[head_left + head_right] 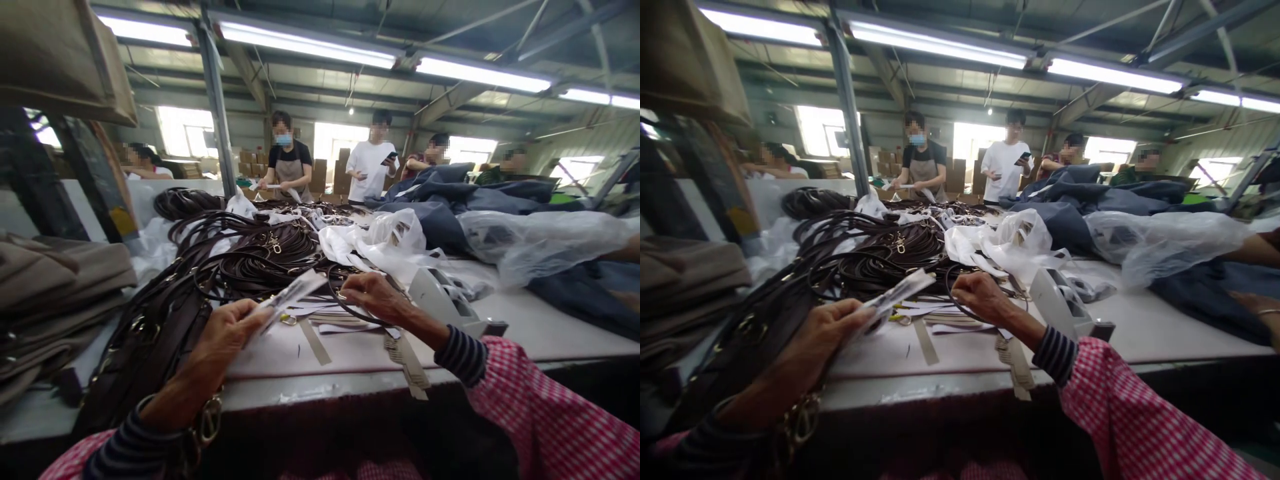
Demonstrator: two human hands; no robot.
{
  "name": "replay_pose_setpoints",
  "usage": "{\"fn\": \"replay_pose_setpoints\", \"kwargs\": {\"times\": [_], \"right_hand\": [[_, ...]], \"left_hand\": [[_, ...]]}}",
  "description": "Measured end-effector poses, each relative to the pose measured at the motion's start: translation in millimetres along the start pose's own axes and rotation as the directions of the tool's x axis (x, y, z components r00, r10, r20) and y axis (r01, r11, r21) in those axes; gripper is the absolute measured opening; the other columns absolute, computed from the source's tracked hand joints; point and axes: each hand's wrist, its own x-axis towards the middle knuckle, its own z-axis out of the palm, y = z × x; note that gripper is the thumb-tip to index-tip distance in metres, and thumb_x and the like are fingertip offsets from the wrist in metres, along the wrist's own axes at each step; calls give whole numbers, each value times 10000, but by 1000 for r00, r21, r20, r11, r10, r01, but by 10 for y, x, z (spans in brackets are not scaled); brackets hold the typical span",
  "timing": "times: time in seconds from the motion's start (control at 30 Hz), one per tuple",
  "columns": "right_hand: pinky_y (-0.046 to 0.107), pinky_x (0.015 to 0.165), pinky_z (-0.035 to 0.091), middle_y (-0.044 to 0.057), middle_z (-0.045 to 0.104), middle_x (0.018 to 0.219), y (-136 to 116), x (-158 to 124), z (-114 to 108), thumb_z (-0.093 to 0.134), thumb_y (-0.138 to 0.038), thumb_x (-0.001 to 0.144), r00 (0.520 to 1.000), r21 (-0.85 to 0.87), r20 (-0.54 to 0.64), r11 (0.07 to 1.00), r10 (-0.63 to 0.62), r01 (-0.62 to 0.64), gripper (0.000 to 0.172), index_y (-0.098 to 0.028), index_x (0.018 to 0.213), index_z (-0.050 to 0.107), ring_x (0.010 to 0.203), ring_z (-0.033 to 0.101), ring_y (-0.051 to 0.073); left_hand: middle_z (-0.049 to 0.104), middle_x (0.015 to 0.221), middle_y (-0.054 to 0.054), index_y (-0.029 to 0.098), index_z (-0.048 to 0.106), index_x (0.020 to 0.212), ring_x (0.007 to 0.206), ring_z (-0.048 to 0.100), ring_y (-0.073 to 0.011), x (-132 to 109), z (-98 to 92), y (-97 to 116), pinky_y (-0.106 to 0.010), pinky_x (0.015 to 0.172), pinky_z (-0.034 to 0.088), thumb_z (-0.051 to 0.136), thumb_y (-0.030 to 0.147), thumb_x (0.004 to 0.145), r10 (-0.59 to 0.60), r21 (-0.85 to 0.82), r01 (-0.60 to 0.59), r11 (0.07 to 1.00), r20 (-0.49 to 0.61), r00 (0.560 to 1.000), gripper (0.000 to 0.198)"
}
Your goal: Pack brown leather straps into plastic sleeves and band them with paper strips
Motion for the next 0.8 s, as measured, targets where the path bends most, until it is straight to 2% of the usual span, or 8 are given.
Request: {"fn": "replay_pose_setpoints", "kwargs": {"times": [0.1,0.17,0.23,0.33,0.43,0.57,0.67,0.8], "right_hand": [[251,638,396,26,691,728,-70,-164,194,689,-277,924,994,-81,108,997,14,-5,206,-139,779,741,675,598,150],[272,674,425,64,726,828,-156,-221,449,687,-394,947,983,-264,184,964,8,42,276,-143,846,740,757,645,190],[299,671,450,121,731,918,-242,-219,709,635,-449,973,970,-491,241,864,15,109,342,-124,924,727,806,671,233],[313,604,450,180,722,950,-317,-146,952,594,-266,960,953,-640,300,747,30,178,215,-95,939,723,799,687,265],[315,565,435,175,731,898,-336,-77,982,590,-98,862,934,-648,357,725,22,231,147,-98,898,732,745,689,266],[318,572,433,165,731,866,-348,-64,949,570,-80,852,921,-666,391,689,-5,286,169,-107,874,735,740,689,257],[320,593,427,165,717,873,-311,-87,1008,542,-47,852,940,-703,341,660,-13,264,192,-102,888,722,760,687,251],[335,641,423,136,716,935,-131,-131,1105,518,-1,846,974,-733,217,649,-64,206,248,-131,953,701,826,684,268]], "left_hand": [[659,716,-17,137,719,778,625,496,-143,-12,-154,58,-239,575,372,809,606,711,-65,-293,58,954,-15,998,482],[723,791,-50,124,758,822,692,569,-163,-34,-152,29,-237,632,449,874,555,667,-76,-423,56,904,-30,997,472],[739,791,-55,122,772,829,715,605,-174,-59,-109,-31,-241,660,494,918,515,627,-108,-524,70,849,-42,993,465],[749,794,-50,122,779,840,726,636,-177,-100,-61,-109,-246,679,528,936,461,630,-130,-599,85,796,-33,991,429],[782,904,-73,112,791,913,807,678,-202,-137,-68,-119,-273,749,566,926,397,659,-135,-638,90,765,-22,991,406],[790,944,-71,115,799,939,850,704,-226,-171,-76,-88,-296,782,595,939,331,624,-164,-732,120,671,12,986,407],[790,905,-62,121,798,921,808,709,-217,-180,-45,-118,-277,727,598,946,303,615,-177,-800,145,582,50,983,385],[793,915,-66,122,791,930,792,716,-197,-177,-9,-206,-280,765,605,917,267,671,-215,-857,170,486,72,974,323]]}}
